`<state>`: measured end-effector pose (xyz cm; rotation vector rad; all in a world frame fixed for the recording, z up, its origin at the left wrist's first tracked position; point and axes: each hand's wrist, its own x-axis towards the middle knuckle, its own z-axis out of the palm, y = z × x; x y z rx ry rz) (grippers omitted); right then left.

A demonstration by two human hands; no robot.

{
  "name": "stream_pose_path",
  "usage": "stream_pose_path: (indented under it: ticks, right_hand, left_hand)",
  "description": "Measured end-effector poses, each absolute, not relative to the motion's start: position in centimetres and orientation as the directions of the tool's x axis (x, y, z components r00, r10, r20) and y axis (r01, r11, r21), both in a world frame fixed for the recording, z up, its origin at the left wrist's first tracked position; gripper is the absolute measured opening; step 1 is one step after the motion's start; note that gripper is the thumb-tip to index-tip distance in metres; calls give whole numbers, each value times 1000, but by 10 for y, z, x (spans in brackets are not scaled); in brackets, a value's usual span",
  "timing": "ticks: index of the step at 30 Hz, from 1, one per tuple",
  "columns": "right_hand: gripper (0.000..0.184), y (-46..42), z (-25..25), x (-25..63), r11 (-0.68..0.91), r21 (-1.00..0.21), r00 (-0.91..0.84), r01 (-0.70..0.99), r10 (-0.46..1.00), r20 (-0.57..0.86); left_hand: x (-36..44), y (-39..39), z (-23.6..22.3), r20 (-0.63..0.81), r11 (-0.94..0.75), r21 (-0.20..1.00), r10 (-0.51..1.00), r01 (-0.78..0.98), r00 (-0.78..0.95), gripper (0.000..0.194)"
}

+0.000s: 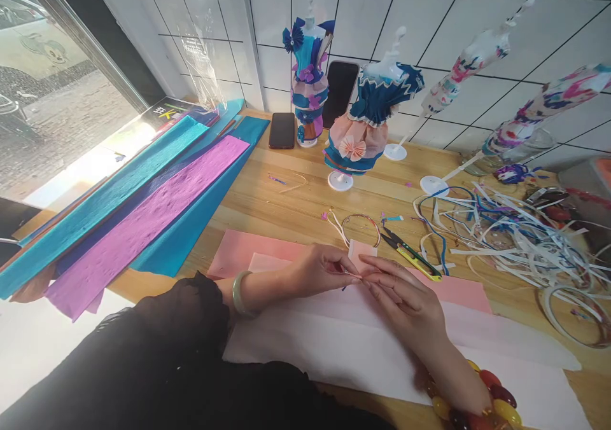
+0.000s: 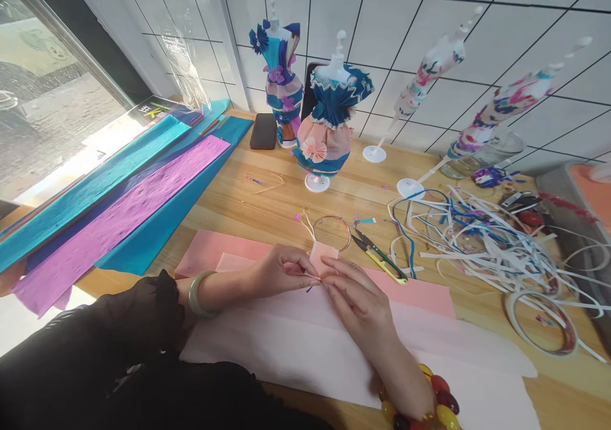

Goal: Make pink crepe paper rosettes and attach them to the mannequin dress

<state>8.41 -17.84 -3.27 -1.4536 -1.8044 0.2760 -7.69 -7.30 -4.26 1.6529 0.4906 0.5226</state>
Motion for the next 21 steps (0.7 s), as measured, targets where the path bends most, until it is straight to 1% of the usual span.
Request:
stream_pose_path:
  ticks: [5,14,18,21]
  right_hand:
    - [19,-179,-31,84,324,-605,-39,728,900,435]
    - [18,-179,-33,85,261,-675,9,690,930,368]
    - [19,-179,-31,84,259,-671,15,695,927,374]
    - [20,-179,-29,83,269,-665,22,697,919,394]
  left_hand:
    - [-79,-72,-41,70,-138,990,590,15,805,22]
    - [-79,-71,-40,161,-266,964,572,-4,804,20]
    - [-79,-71,-43,184,-306,952,572,0,799,18]
    - [-79,-72,-44,179,-290,957,585,-2,791,19]
